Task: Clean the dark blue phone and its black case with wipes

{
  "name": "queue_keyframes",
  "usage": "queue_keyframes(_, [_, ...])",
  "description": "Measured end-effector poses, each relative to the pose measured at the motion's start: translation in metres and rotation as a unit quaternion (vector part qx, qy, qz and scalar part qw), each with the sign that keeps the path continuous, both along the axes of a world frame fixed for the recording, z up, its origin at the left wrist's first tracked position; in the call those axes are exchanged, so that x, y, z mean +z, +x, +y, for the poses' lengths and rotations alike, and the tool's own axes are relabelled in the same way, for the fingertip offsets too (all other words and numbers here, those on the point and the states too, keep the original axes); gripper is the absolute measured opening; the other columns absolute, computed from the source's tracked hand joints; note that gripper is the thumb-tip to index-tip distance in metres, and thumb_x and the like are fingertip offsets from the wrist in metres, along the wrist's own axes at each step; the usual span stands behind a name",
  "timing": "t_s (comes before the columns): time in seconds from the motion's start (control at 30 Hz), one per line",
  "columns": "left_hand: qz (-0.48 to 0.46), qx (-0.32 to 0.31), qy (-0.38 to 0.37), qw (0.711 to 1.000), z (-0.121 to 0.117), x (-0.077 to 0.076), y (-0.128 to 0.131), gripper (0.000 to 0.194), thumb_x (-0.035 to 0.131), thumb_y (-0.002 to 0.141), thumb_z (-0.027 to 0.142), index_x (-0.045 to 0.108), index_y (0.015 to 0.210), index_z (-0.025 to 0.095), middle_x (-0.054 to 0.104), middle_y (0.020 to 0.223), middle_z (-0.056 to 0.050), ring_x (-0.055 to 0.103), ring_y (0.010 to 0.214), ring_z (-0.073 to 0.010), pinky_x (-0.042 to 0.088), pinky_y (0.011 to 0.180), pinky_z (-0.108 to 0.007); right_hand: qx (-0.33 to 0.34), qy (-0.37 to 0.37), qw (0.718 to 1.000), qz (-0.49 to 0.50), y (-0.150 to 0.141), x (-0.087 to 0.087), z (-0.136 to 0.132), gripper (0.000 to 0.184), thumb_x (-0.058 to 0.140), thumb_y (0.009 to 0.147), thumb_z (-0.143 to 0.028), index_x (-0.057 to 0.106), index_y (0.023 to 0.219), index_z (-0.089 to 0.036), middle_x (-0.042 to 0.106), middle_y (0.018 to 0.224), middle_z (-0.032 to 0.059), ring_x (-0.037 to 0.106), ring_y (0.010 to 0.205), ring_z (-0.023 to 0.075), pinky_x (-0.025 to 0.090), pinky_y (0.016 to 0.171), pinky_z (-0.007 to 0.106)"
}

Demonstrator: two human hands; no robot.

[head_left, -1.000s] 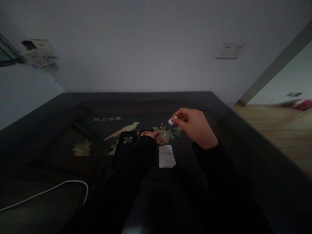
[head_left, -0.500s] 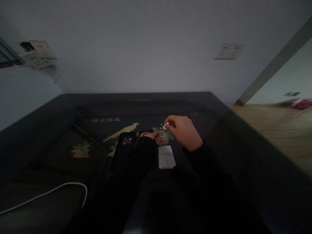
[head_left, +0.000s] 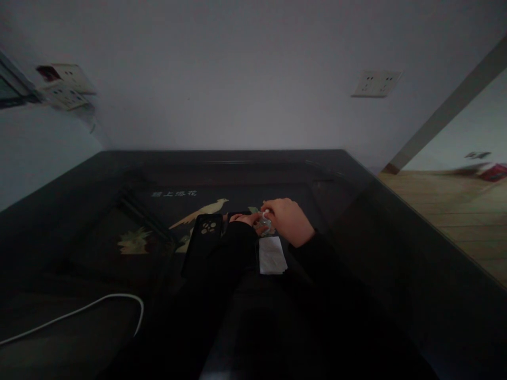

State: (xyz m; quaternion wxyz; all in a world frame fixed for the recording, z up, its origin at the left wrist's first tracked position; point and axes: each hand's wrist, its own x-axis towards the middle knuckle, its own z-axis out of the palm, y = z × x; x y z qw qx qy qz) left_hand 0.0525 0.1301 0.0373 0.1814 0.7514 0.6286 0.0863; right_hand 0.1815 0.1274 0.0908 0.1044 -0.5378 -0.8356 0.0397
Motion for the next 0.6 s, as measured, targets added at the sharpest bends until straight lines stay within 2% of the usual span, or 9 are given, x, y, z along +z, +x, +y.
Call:
queue_keyframes(0.17, [0.001, -0.005, -0.001, 1.000, -0.001, 0.002, -0.001, 0.040, 0.048, 0.074, 0.045, 0.055, 0.109, 0.028, 0.066, 0.092, 0.000, 0.057, 0.095, -0.0182, 0.030, 0.095, -0.035, -0.029, 0.007, 0.999, -0.036, -0.004, 0.000, -0.003, 0.015, 0.048, 0.083, -0.025, 0.061, 0.086, -0.017, 0.065, 0.084, 0.0078, 0.060, 0.081, 0.0205, 0.040, 0.067, 0.028])
queue_keyframes(0.33, [0.011, -0.010, -0.005, 1.000, -0.001, 0.002, 0.000, 0.038, 0.047, 0.075, 0.043, 0.057, 0.105, 0.024, 0.066, 0.093, -0.001, 0.057, 0.095, -0.0198, 0.030, 0.095, -0.037, -0.080, 0.020, 0.995, -0.061, -0.010, -0.001, -0.005, 0.024, 0.046, 0.084, -0.036, 0.056, 0.091, -0.015, 0.064, 0.081, 0.0118, 0.062, 0.075, 0.0256, 0.042, 0.059, 0.030])
queue_keyframes(0.43, [0.018, -0.009, -0.010, 1.000, 0.000, 0.003, 0.000, 0.039, 0.047, 0.075, 0.044, 0.056, 0.107, 0.023, 0.066, 0.094, -0.002, 0.057, 0.095, -0.0198, 0.031, 0.094, -0.036, -0.106, 0.020, 0.992, -0.066, -0.012, -0.002, -0.007, 0.027, 0.044, 0.085, -0.040, 0.054, 0.093, -0.016, 0.064, 0.082, 0.0119, 0.063, 0.076, 0.0258, 0.043, 0.060, 0.031])
queue_keyframes(0.6, [0.027, -0.008, -0.015, 0.999, -0.003, 0.008, 0.001, 0.040, 0.047, 0.075, 0.046, 0.056, 0.106, 0.021, 0.066, 0.095, -0.003, 0.056, 0.098, -0.0182, 0.028, 0.098, -0.036, -0.125, 0.005, 0.990, -0.064, -0.008, 0.012, -0.011, 0.040, 0.038, 0.083, -0.054, 0.056, 0.091, -0.019, 0.064, 0.079, 0.0090, 0.063, 0.075, 0.0237, 0.043, 0.062, 0.031])
